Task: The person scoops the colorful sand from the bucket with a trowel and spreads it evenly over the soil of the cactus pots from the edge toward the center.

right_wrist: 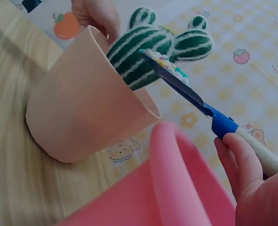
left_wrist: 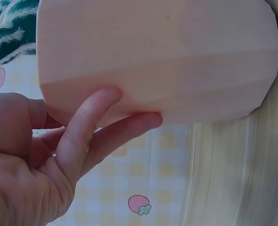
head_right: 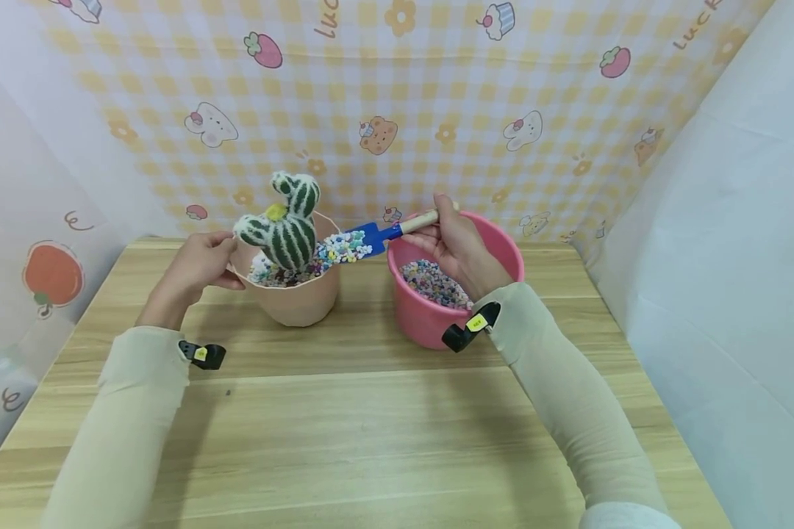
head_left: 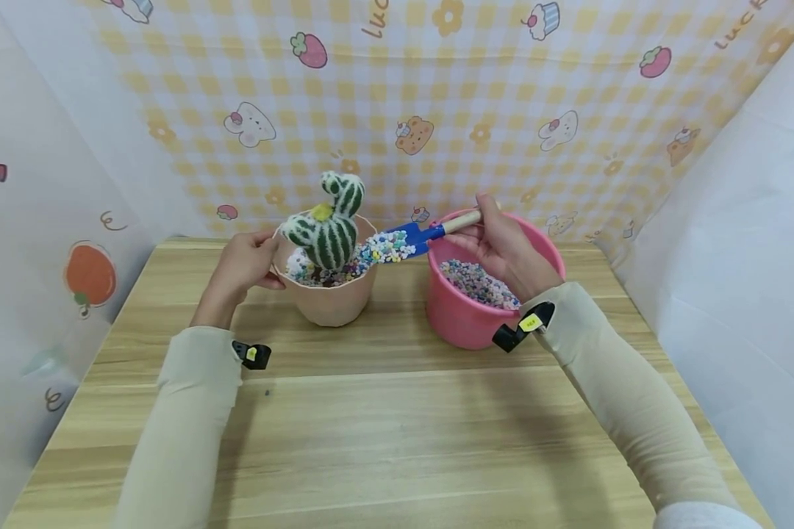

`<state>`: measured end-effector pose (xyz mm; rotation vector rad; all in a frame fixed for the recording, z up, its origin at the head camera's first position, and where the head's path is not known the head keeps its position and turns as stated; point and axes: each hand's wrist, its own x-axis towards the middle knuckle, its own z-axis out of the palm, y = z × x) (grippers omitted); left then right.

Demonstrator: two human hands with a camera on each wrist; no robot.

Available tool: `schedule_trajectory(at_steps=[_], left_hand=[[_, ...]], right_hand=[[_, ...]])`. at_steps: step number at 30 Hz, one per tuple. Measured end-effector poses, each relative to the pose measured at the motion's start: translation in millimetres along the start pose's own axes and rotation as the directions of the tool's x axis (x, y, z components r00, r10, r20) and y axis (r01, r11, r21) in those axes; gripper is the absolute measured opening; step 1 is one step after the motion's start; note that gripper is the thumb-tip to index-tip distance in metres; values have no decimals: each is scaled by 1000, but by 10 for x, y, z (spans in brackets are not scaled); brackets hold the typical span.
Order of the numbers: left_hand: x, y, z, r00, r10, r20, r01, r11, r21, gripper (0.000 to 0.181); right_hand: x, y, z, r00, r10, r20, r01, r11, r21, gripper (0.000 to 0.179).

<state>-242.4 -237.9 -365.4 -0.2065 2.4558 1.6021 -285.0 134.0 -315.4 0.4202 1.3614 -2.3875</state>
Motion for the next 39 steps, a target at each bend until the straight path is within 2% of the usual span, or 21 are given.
schedule_trajectory(at_steps=[7, 15, 23, 31, 37, 39], left_hand=[[-55, 26, 47, 999, -42, -5, 41, 997, -60, 52], [-88, 33, 111, 997, -73, -21, 71, 994, -79, 51], [-159, 58, 140, 993, -117, 20, 119, 988, -101, 58], [-202, 39, 174, 993, -116, 34, 120, 980, -159, 33], [-191, 16, 121, 994, -105, 1, 105, 993, -52, 54], [-168, -6, 96, 996, -89, 4, 89, 995, -45, 57]], right_hand=[[12, 41, 35, 1000, -1, -13, 1, 1000, -30, 50], [17, 90, 76, 1000, -19, -8, 19, 998, -68, 47], [20, 104, 105, 1000, -18, -5, 17, 997, -76, 48], [15, 112, 120, 1000, -7, -14, 6, 996, -88, 46], [15, 140, 126, 1000, -9, -3, 9, 993, -116, 48], [20, 152, 128, 1000, -6, -2, 6, 993, -115, 48]])
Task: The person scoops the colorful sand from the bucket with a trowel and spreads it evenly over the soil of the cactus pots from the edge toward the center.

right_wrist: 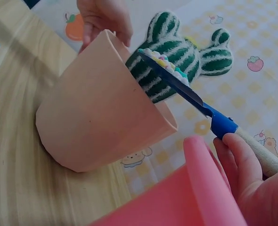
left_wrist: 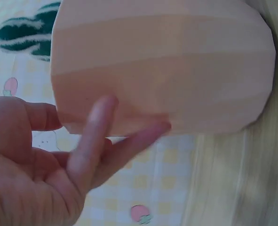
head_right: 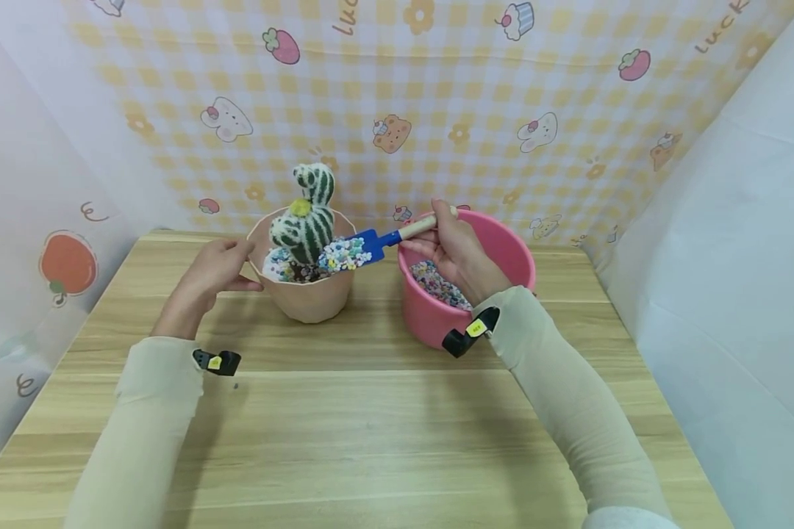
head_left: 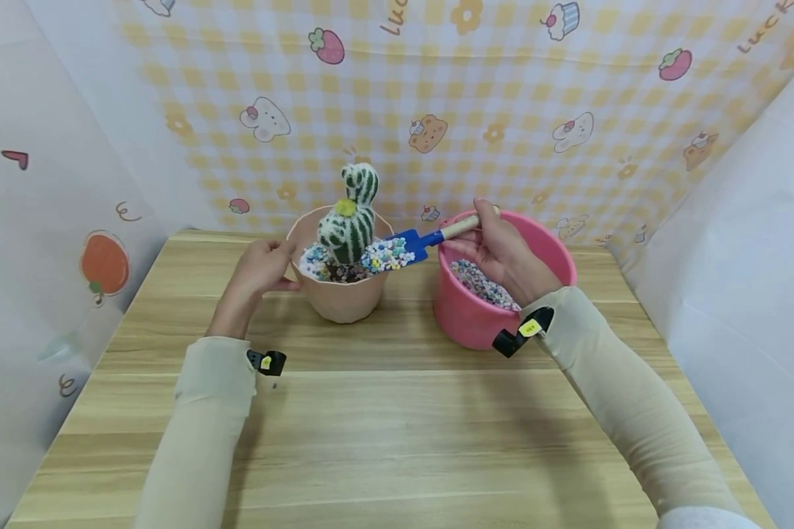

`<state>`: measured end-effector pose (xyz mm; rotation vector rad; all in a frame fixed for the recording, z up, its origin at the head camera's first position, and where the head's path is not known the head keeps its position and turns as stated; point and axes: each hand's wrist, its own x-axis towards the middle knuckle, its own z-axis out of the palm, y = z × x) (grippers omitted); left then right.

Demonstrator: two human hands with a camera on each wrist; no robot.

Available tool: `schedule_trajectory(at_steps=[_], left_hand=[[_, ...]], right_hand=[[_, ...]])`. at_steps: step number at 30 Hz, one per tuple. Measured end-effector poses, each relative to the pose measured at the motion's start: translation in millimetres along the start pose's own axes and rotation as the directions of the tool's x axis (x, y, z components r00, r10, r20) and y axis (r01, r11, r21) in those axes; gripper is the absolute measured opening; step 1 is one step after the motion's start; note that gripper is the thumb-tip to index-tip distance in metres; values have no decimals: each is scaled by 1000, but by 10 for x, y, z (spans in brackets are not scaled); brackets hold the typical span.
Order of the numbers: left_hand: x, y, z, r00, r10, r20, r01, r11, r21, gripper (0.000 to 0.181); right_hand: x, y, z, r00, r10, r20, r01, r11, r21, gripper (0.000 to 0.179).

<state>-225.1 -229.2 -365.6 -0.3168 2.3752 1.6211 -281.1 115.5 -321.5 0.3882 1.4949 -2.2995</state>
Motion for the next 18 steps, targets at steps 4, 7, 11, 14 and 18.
schedule_trajectory(at_steps=[4, 7, 11, 14, 18], left_hand=[[36, -27, -25, 999, 14, 47, -11, 998, -65, 55], [34, -25, -15, 998, 17, 57, -13, 997, -77, 54], [17, -9, 20, 999, 13, 53, -9, 997, -72, 51], [3, -7, 44, 999, 4, 53, 1, 996, -89, 51], [-6, -8, 72, 998, 0, 56, 9, 988, -153, 51]], right_hand=[[4, 10, 0, 1000, 2, 8, -2, 1000, 5, 49], [3, 10, 0, 1000, 2, 8, -2, 1000, 0, 49], [4, 9, 3, 1000, 3, -1, -3, 1000, 1, 47], [10, 8, 9, 1000, 3, -1, -3, 1000, 8, 46], [17, 3, 19, 1000, 2, -3, -2, 1000, 4, 44]])
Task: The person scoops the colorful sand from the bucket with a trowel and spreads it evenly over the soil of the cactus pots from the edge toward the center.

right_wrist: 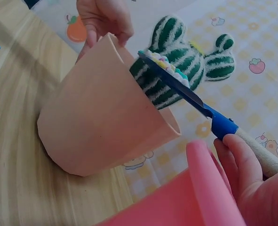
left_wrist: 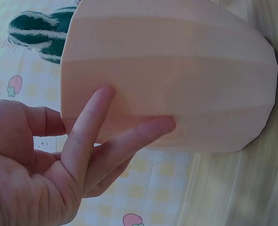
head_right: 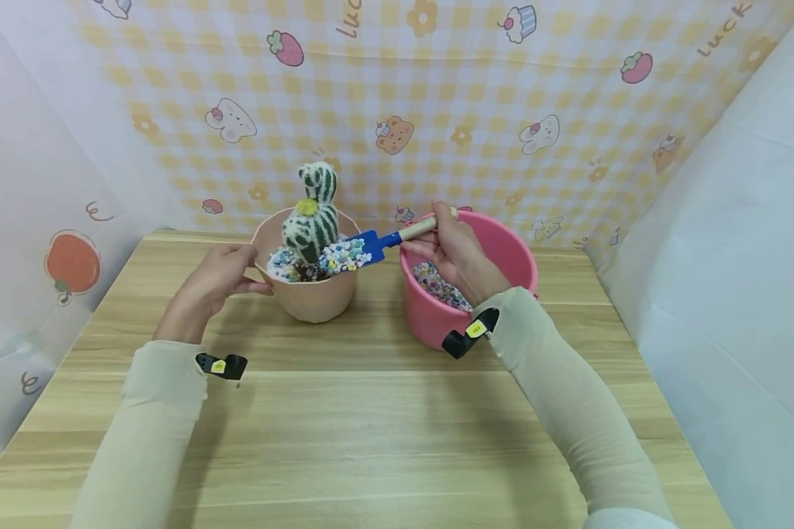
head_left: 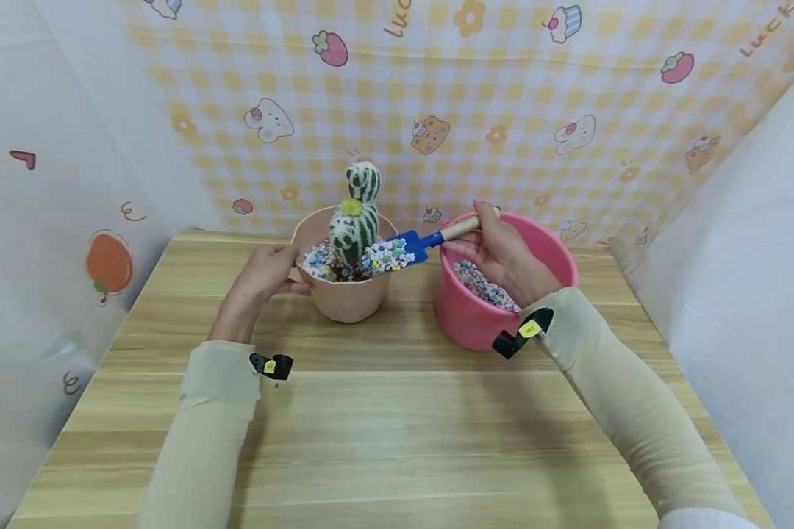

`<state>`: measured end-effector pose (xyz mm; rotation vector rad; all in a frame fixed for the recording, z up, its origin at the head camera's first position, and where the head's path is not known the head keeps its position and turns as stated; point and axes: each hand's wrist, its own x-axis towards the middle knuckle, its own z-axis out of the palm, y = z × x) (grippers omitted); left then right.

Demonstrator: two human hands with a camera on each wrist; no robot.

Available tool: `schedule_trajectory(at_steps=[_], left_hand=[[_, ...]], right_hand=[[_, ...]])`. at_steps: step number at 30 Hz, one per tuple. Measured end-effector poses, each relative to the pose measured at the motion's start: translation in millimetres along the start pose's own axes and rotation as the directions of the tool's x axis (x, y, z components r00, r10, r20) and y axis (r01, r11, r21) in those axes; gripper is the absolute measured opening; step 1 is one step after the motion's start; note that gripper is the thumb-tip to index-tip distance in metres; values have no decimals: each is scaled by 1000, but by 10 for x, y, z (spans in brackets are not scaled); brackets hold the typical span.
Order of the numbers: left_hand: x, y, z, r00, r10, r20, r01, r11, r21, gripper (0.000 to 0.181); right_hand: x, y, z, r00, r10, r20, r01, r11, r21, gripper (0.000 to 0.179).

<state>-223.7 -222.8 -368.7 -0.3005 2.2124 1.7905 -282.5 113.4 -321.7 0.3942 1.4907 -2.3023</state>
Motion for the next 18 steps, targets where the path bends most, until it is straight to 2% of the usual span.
schedule_trajectory(at_steps=[4, 11, 18], left_hand=[[-5, -4, 27, 1000, 8, 4, -8, 999, -48, 50], [-19, -16, 41, 1000, 20, 5, -20, 999, -36, 47], [20, -28, -14, 999, 0, -35, 4, 993, 114, 49]], right_hand=[[7, -1, 5, 1000, -6, -8, 6, 1000, -9, 44], [9, 9, 11, 1000, -7, -11, 7, 1000, -12, 44], [12, 20, 18, 1000, 0, -9, 0, 1000, -19, 46]])
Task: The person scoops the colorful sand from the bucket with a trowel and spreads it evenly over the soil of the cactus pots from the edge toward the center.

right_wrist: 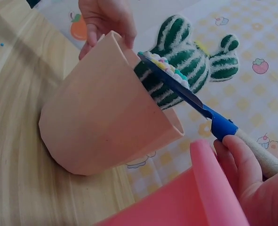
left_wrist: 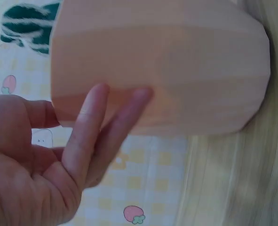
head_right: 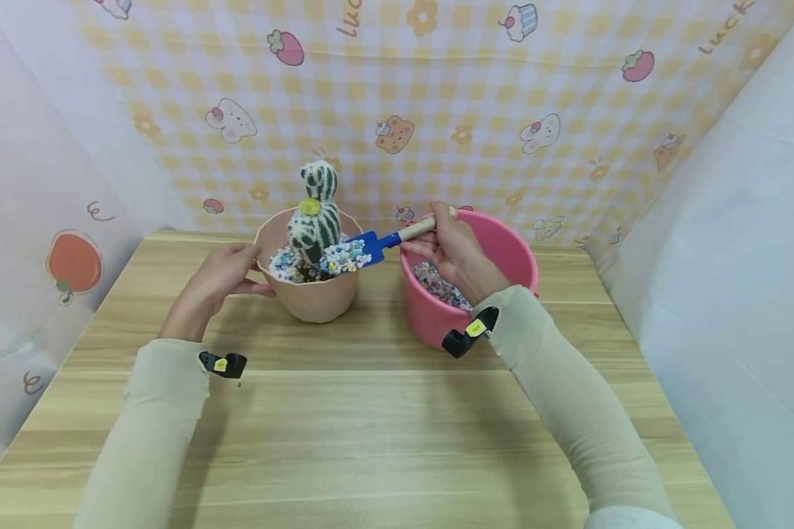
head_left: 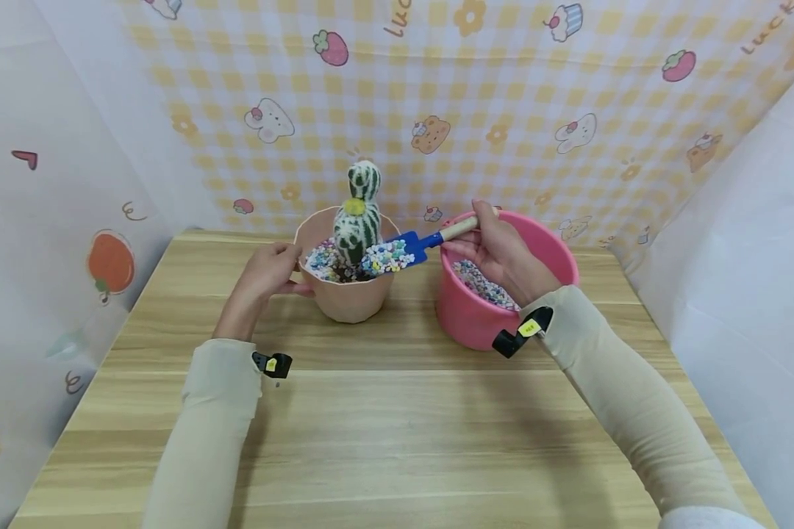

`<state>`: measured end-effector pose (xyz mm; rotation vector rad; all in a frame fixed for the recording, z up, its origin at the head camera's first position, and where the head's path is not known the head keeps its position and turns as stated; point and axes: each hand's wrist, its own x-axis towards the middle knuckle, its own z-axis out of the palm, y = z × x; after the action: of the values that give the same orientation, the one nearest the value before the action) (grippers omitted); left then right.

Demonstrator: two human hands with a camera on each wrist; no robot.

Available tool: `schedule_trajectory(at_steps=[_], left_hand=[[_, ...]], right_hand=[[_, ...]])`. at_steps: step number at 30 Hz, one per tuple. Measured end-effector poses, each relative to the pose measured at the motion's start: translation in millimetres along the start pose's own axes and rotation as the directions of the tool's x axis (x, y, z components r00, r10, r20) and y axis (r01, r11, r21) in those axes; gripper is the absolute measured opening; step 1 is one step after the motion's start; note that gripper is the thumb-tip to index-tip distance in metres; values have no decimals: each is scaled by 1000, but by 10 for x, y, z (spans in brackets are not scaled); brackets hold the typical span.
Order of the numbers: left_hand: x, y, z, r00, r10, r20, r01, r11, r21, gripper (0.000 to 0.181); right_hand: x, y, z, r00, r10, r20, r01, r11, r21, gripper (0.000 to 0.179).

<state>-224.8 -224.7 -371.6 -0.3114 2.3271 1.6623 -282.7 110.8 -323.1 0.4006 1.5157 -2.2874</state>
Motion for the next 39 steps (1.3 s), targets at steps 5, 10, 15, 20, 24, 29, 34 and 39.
schedule_trajectory(at_steps=[5, 10, 15, 20, 24, 29, 34, 39], left_hand=[[11, 13, 19, 1000, 19, -16, -18, 999, 32, 48], [-14, 46, 51, 1000, 5, -13, -5, 1000, 0, 49], [-35, 72, 103, 1000, -6, 1, 6, 995, -100, 46], [-55, 78, 137, 1000, -9, 4, 9, 992, -124, 46], [-64, 70, 147, 1000, -14, -9, 13, 998, -69, 45], [-72, 80, 158, 1000, -23, -9, 23, 999, -25, 46], [-68, 79, 168, 999, 15, 30, -15, 1000, 2, 50], [-69, 59, 171, 998, 30, 52, -30, 1000, 4, 52]], right_hand=[[-11, -3, 1, 1000, 0, -5, 0, 1000, 3, 44], [-24, -11, -5, 1000, -6, -6, 6, 1000, 0, 44], [-26, -12, -13, 1000, -2, -2, 2, 1000, 1, 47], [-29, -11, -7, 1000, 5, -8, -5, 1000, -13, 47], [-33, -12, 0, 1000, 12, -17, -12, 1000, -19, 47], [-43, -16, 9, 1000, 15, -25, -15, 1000, -22, 48], [-44, -20, 33, 1000, 8, -25, -8, 1000, -15, 49], [-51, -19, 65, 999, 8, -38, -9, 1000, -28, 49]])
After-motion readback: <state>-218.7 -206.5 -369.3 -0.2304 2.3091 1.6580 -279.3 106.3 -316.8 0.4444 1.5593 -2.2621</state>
